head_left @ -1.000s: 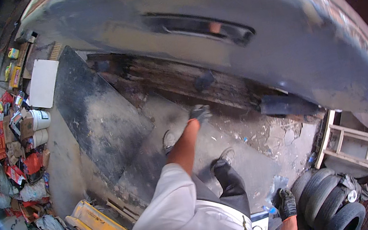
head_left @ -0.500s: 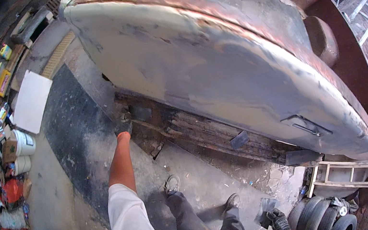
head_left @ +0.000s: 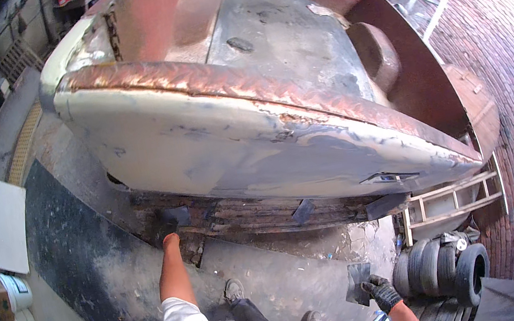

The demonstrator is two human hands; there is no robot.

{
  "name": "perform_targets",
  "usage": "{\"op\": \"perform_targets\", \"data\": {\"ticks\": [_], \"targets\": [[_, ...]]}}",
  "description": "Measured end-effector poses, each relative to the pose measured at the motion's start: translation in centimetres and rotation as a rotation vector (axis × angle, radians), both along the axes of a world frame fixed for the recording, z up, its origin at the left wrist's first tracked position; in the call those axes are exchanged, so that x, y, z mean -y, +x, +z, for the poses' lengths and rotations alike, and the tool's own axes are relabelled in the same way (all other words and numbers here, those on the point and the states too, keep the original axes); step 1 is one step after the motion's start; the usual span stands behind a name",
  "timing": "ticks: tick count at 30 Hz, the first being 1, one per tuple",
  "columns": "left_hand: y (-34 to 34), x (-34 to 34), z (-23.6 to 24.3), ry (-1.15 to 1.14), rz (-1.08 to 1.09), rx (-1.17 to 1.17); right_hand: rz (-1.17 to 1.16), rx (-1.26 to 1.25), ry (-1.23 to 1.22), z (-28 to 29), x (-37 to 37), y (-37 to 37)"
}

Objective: The person sands the surface of a car trunk lid using a sanding block and sandpaper. They repeatedly rub the sanding block across the trunk lid, focusing on smoothing the surface. The person also handles a separate metal panel, sanding it as well.

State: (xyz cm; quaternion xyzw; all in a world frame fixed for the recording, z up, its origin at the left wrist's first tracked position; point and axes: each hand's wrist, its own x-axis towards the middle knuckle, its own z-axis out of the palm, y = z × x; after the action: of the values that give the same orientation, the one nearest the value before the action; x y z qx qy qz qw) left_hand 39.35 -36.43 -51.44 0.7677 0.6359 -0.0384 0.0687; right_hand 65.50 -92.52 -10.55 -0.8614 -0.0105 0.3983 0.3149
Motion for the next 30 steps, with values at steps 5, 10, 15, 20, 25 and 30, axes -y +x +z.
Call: {"op": "perform_targets", "data": {"ticks": [5,10,15,20,25,30], "targets": [[-2.3,0.0,-0.3,-0.694,0.406,0.999,-0.117,0.081,0.146,1.4,-2.0,-2.3],[-5.6,8.0,9.5,-0.895,0.812,1.794,-0.08,0.037,0.535,4.8,-6.7,-3.4],[-5.6,17.6,28.1,-0.873,0.376,1.72,0.121,0.488,0.401,8.5,-14.5,-4.3],[-3.7,23.0,46.4,-0.637,-0.067,1.328,-0.033,0.395,0.925,13.0,-17.9,-8.0],[-0.8,25.4,55.3,-0.393,-0.369,1.314,-0.145,0.339,1.185,16.7,-15.9,-12.6],[-1.4,26.5,59.0,-0.272,-0.43,1.325,0.014,0.477,1.212,18.5,-13.5,-15.1]]}}
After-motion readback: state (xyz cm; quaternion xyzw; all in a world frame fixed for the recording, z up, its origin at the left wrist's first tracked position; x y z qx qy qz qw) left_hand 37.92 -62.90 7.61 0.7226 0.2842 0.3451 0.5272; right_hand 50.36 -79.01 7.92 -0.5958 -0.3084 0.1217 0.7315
